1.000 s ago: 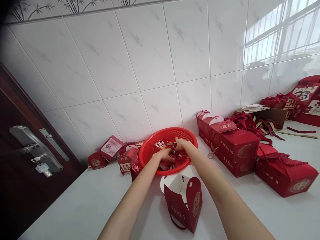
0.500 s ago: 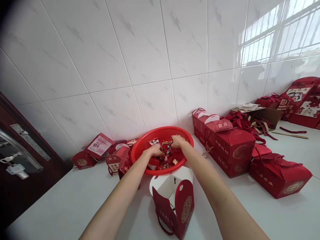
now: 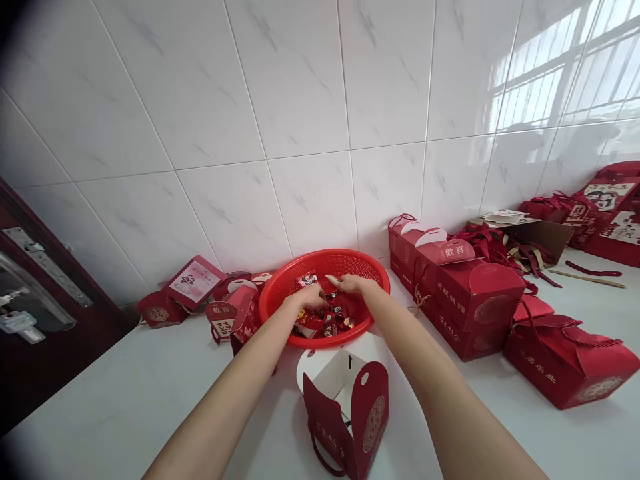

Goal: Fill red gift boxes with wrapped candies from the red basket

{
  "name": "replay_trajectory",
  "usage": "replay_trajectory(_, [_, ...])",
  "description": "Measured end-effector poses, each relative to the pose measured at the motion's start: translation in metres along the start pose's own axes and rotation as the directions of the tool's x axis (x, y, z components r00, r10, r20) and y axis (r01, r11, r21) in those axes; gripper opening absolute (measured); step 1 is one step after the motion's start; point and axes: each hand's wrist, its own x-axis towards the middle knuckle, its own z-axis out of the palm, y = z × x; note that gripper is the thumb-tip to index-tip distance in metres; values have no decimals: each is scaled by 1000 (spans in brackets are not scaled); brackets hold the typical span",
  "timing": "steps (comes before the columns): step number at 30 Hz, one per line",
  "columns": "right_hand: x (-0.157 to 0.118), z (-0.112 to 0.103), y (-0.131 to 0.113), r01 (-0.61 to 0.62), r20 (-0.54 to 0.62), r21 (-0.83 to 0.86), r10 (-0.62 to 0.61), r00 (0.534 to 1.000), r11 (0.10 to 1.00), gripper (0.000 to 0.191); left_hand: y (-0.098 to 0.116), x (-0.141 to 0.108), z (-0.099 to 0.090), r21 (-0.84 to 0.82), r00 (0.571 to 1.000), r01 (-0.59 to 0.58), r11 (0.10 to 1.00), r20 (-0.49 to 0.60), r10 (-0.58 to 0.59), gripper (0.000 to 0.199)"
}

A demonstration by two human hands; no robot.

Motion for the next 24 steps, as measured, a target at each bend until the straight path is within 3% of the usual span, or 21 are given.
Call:
replay_trajectory(4, [2,5,0,21,-6,-6,-21,1000,1000,26,1,2,-1,-34,989,17,999,-143,-22,6])
replay_trajectory(7, [2,8,1,47,-70,32,-45,997,998,21,2,0,-3,-109,957,18,994,-285,-48,25])
replay_trajectory(10, [4,6,0,116,-157,130,-95,983,985,22,3,-1,-5,-213,920,-40,976,-389,-48,49])
replay_trajectory(13, [5,1,-2,260,-267,280,-185,946,924,23,5,-1,-7,-334,898,-141,932,-439,-22,50])
replay_trajectory(17, [1,-11,1,451,-458,501,-217,862,738,31,11,-5,-16,-517,879,-279,809,-478,-3,28])
replay_trajectory(20, [-4,-19,6,555,-576,625,-155,802,549,42,14,-12,-23,-610,860,-386,692,-509,31,28])
replay_trajectory(22, [-8,-23,8,603,-620,668,-120,775,436,47,14,-16,-24,-683,848,-464,564,-526,62,32])
replay_trajectory(24, [-12,-26,7,610,-609,743,-99,787,277,48,13,-19,-25,-751,833,-532,391,-548,82,40])
